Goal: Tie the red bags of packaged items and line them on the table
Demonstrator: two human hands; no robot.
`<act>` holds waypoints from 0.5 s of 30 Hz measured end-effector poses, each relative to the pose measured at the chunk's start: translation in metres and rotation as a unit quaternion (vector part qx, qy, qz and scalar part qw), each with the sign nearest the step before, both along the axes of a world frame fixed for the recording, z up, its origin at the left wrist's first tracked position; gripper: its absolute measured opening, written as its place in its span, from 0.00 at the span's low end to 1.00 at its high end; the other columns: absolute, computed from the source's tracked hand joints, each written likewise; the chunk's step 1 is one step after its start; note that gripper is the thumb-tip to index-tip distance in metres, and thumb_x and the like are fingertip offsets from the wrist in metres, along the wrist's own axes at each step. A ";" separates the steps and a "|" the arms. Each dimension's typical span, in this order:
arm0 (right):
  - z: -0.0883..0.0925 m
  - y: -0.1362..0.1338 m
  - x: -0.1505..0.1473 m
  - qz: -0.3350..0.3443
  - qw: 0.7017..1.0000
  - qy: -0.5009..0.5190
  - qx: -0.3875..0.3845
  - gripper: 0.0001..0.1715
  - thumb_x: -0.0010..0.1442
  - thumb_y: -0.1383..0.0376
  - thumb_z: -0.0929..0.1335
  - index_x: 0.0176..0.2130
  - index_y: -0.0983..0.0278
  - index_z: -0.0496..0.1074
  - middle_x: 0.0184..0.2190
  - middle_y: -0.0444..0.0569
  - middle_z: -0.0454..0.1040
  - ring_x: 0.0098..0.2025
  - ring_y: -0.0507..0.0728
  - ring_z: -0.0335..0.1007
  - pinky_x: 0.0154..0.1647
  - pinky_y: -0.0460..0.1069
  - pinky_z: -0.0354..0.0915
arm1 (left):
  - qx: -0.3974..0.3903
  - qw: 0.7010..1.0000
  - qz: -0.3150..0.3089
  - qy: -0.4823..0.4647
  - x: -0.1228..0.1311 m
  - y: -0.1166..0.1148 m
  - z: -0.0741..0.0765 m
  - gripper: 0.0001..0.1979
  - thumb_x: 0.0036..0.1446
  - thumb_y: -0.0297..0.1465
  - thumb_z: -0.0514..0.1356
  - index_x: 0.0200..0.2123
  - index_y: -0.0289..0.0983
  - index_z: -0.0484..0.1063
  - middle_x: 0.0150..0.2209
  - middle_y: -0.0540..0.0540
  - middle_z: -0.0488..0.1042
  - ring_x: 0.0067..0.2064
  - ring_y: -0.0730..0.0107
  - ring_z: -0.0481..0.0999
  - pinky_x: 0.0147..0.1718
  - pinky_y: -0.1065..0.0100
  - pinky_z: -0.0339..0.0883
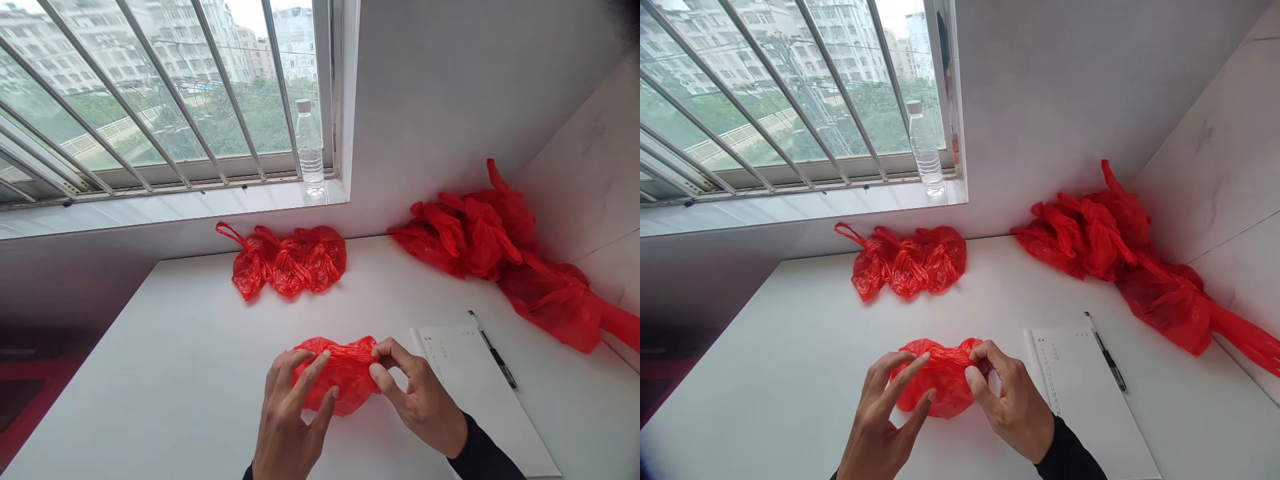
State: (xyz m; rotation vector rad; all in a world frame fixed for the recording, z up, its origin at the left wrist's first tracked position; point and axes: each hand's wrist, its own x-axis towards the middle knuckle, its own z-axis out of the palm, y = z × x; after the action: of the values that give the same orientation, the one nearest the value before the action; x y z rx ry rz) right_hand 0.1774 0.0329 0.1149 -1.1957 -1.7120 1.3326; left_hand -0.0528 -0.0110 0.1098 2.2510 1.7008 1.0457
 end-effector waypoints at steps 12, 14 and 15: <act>-0.004 -0.007 0.010 -0.009 1.000 0.001 -0.028 0.13 0.71 0.54 0.60 0.37 0.58 0.63 0.29 0.39 0.64 0.32 0.53 0.60 0.34 0.47 0.57 | 0.004 0.999 -0.011 -0.034 0.009 0.007 0.003 0.16 0.60 0.22 0.62 0.49 0.44 0.75 0.43 0.48 0.78 0.48 0.60 0.71 0.57 0.52 0.62; -0.005 -0.007 0.011 -0.032 0.999 -0.002 -0.034 0.14 0.70 0.53 0.60 0.37 0.58 0.63 0.28 0.40 0.63 0.31 0.53 0.59 0.32 0.47 0.56 | 0.009 0.998 0.000 -0.059 0.008 0.010 0.004 0.12 0.61 0.22 0.61 0.42 0.46 0.76 0.34 0.53 0.77 0.41 0.65 0.72 0.57 0.51 0.62; -0.006 -0.007 0.013 -0.050 0.998 -0.002 -0.038 0.15 0.70 0.52 0.60 0.36 0.58 0.63 0.28 0.40 0.62 0.31 0.53 0.59 0.31 0.47 0.55 | 0.008 0.997 0.016 -0.076 0.005 0.009 0.005 0.11 0.62 0.23 0.61 0.41 0.46 0.75 0.33 0.54 0.77 0.39 0.66 0.73 0.56 0.53 0.63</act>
State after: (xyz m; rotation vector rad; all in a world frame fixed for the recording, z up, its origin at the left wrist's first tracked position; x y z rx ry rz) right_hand 0.1905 0.0258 0.1093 -1.3107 -1.5954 1.3457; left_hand -0.0475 -0.0018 0.1152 2.0993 1.6772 1.2096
